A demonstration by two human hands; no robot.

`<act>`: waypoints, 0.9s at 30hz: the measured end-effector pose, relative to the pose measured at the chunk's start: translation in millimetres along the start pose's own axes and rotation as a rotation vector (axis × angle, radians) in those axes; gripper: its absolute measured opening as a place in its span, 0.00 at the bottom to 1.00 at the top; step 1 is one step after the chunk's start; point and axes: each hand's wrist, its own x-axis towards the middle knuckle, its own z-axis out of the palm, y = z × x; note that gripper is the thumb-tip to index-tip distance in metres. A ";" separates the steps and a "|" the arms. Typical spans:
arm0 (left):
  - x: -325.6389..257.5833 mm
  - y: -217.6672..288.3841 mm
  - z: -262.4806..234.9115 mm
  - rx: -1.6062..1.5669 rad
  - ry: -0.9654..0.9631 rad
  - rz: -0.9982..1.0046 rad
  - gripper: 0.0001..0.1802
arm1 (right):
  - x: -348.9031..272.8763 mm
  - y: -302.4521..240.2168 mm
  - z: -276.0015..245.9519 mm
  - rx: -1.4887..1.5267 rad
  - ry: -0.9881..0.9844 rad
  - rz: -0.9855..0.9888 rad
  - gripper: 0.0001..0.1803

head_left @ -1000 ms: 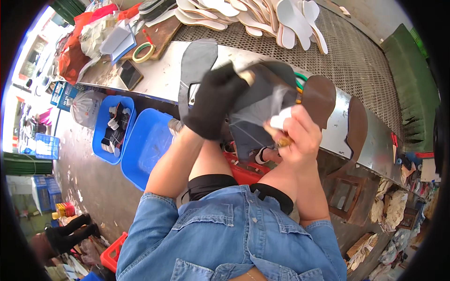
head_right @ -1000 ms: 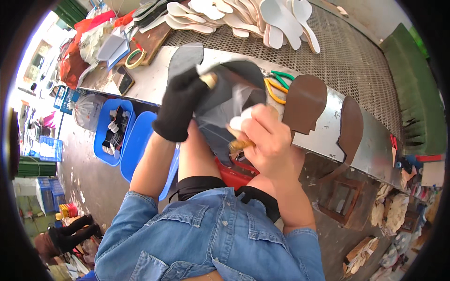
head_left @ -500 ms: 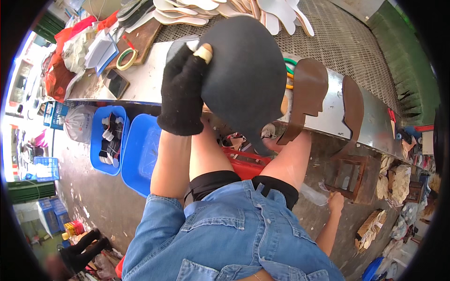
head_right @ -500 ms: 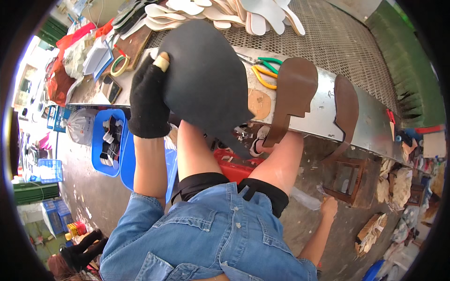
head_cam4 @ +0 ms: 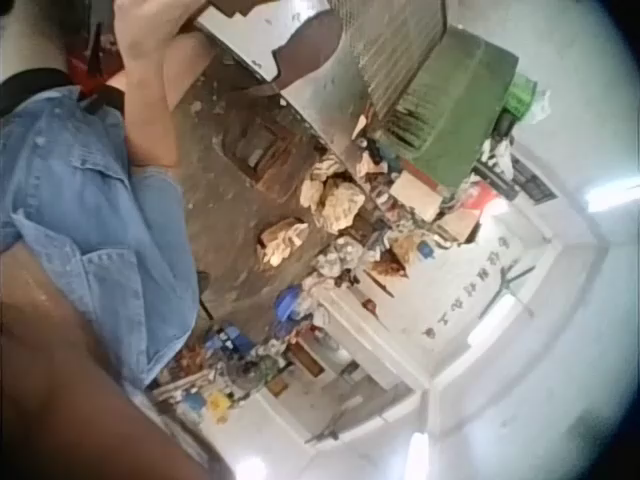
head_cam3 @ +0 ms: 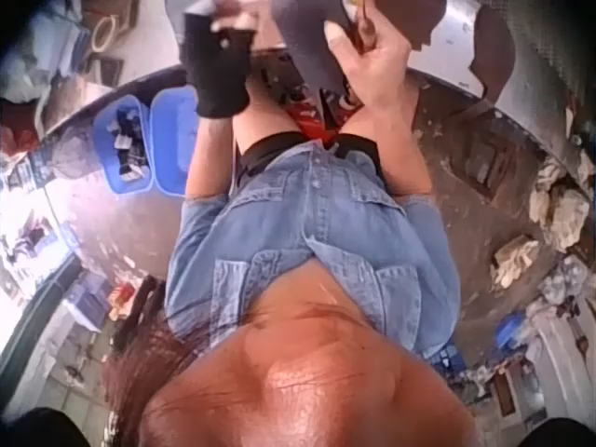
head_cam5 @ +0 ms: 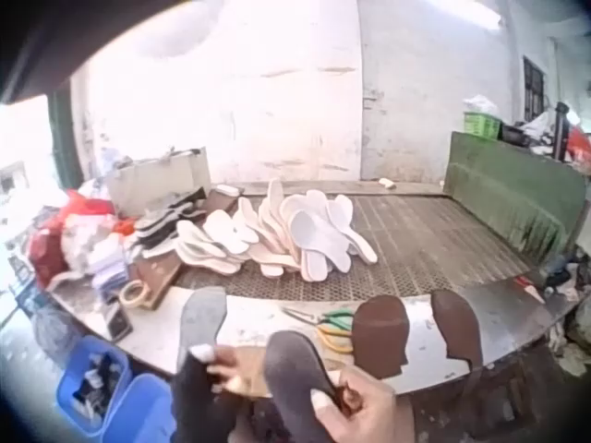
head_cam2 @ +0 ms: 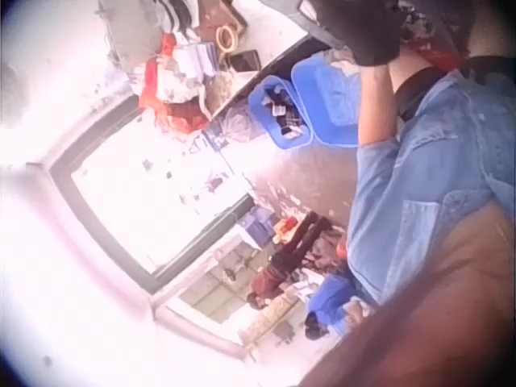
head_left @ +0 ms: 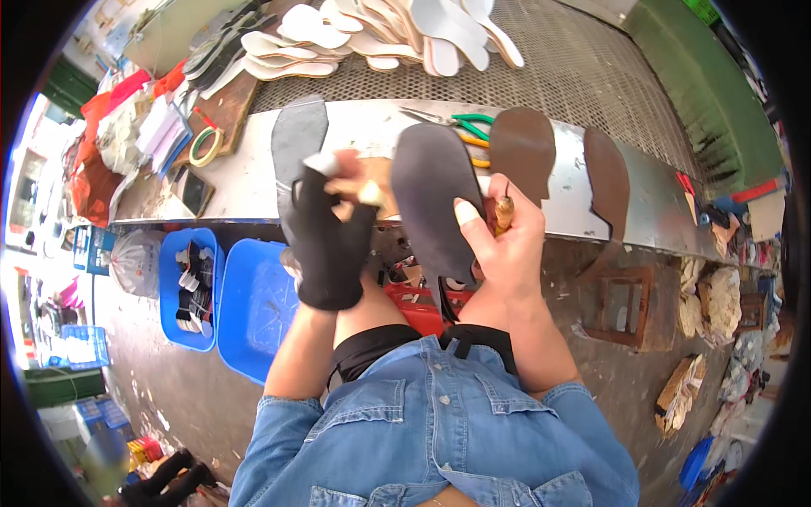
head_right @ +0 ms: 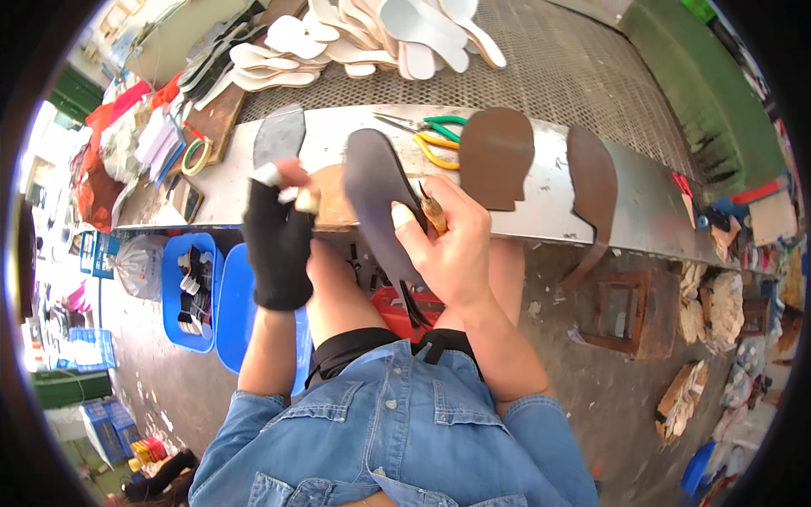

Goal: Applying adhesive and assembling various shoe components at a manufacturing workbench.

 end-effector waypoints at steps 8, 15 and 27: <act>-11.3 7.9 8.8 -0.376 -0.116 -0.288 0.13 | -3.7 -9.3 12.6 0.170 -0.139 -0.032 0.11; -10.8 5.0 19.3 -0.371 -0.065 -0.217 0.12 | 4.2 -2.4 20.3 -0.226 0.033 -0.273 0.07; -11.5 10.4 10.7 -0.538 -0.302 -0.336 0.10 | 1.6 4.9 25.1 -0.073 0.058 -0.328 0.07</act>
